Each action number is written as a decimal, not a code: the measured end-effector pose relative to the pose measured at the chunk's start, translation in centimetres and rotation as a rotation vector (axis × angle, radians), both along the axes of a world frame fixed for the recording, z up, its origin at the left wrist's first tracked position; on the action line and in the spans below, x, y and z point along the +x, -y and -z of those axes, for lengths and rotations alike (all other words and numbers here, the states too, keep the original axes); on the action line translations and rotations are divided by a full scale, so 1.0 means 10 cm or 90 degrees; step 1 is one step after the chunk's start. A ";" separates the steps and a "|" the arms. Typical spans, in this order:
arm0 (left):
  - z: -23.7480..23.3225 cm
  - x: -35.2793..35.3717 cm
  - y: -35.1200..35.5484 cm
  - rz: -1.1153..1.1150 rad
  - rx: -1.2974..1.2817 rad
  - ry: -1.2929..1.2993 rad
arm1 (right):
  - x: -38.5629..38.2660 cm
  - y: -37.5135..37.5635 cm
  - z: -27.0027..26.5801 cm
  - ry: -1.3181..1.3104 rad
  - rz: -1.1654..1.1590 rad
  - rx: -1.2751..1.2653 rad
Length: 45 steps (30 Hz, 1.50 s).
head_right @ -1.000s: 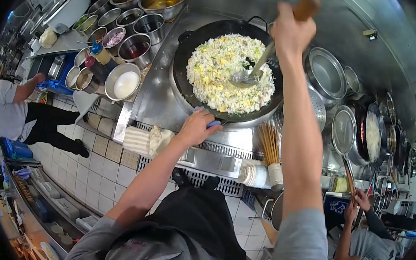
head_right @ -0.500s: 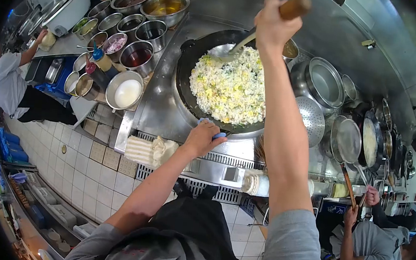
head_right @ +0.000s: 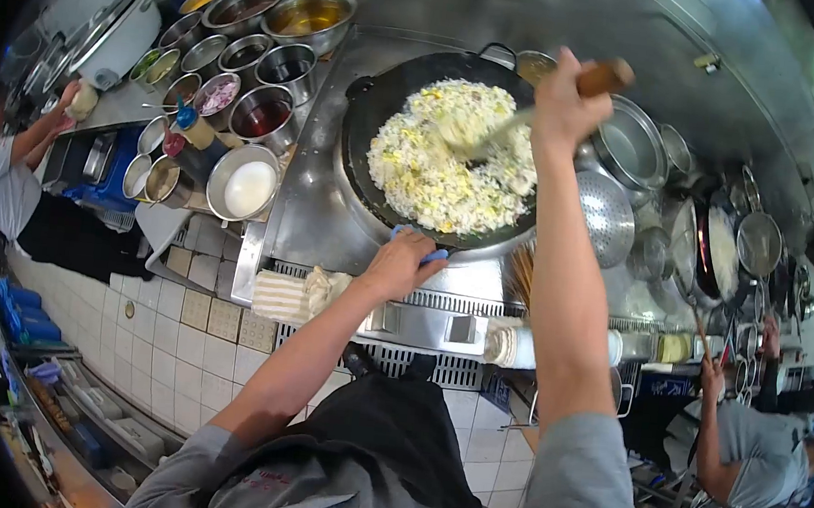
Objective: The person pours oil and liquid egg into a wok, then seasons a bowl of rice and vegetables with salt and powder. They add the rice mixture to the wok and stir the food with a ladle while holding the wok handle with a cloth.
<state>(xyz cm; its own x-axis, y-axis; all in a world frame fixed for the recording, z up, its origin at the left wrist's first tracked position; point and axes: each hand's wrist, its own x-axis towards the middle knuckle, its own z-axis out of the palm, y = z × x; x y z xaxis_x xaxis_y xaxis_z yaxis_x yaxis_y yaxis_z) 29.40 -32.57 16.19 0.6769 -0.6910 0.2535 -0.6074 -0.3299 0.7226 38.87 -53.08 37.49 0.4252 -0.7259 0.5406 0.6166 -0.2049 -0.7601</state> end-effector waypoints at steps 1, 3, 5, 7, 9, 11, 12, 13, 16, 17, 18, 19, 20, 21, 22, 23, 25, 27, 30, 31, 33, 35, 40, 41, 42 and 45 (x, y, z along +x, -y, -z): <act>-0.03 -0.01 -0.01 0.006 0.022 -0.017 | 0.04 -0.01 -0.04 0.012 -0.044 0.058; 0.01 -0.02 -0.01 0.005 0.042 -0.008 | -0.13 0.01 -0.32 -0.001 -0.042 0.080; 0.02 -0.03 0.00 0.001 0.060 -0.006 | -0.39 -0.03 -0.51 -0.014 -0.115 0.093; -0.02 -0.01 0.01 0.004 0.089 -0.025 | -0.53 -0.30 -0.27 -0.016 -0.032 0.100; -0.07 0.01 0.03 0.014 0.116 -0.024 | -0.42 -0.48 0.01 0.024 0.047 0.174; -0.10 -0.02 0.04 0.013 0.132 -0.035 | -0.21 -0.29 0.16 0.066 -0.123 0.133; -0.06 -0.05 0.04 0.014 0.136 -0.034 | -0.17 -0.20 0.09 0.043 -0.207 0.113; -0.01 -0.05 0.03 0.014 0.083 -0.020 | -0.19 -0.15 -0.10 -0.001 -0.190 0.113; 0.00 0.00 0.04 0.014 0.036 -0.007 | -0.66 0.22 -0.51 -0.042 -0.207 0.161; -0.02 0.02 0.06 0.024 0.041 -0.009 | -0.71 0.25 -0.44 -0.040 -0.212 0.161; -0.03 0.07 0.10 0.021 0.042 -0.010 | -0.75 0.27 -0.29 -0.023 -0.171 0.160; -0.02 0.08 0.14 0.003 0.069 -0.042 | -0.83 0.31 -0.11 -0.012 -0.128 0.163; 0.00 0.00 0.14 -0.011 0.100 -0.075 | -0.85 0.40 0.06 -0.021 -0.124 0.171; -0.02 -0.12 0.15 -0.053 0.056 -0.035 | -0.80 0.55 0.17 -0.026 -0.143 0.270; -0.15 -0.26 0.10 -0.065 0.058 -0.016 | -0.76 0.70 0.16 -0.024 -0.165 0.364; -0.37 -0.45 0.03 -0.075 0.059 0.010 | -0.80 0.88 0.04 -0.094 -0.136 0.377; -0.91 -0.87 -0.23 -0.084 0.019 0.067 | -0.90 1.17 -0.22 -0.168 -0.196 0.353; -1.13 -1.06 -0.32 -0.113 -0.034 0.099 | -0.93 1.23 -0.41 -0.220 -0.181 0.344; -0.85 -0.80 -0.19 -0.123 -0.038 0.121 | -0.69 1.09 -0.43 -0.152 -0.096 0.308; -0.61 -0.67 -0.09 -0.132 -0.067 0.132 | -0.57 0.96 -0.41 -0.142 -0.049 0.292; -0.27 -0.84 -0.09 -0.129 -0.020 0.117 | -0.45 0.78 -0.35 -0.107 -0.022 0.269; -0.19 -1.20 -0.21 -0.108 0.018 0.093 | -0.48 0.88 -0.53 -0.074 -0.045 0.264; -0.92 -1.52 -0.46 -0.105 -0.016 0.098 | -0.65 0.98 -0.98 -0.059 -0.116 0.253; -1.15 -1.27 -0.37 -0.095 0.007 0.096 | -0.61 1.01 -0.94 -0.064 -0.142 0.228; -1.25 -1.07 -0.25 -0.123 0.034 0.120 | -0.56 0.82 -0.87 -0.063 -0.144 0.227; -0.55 -0.92 -0.06 -0.153 -0.055 0.112 | -0.50 0.25 -0.65 -0.173 0.032 0.195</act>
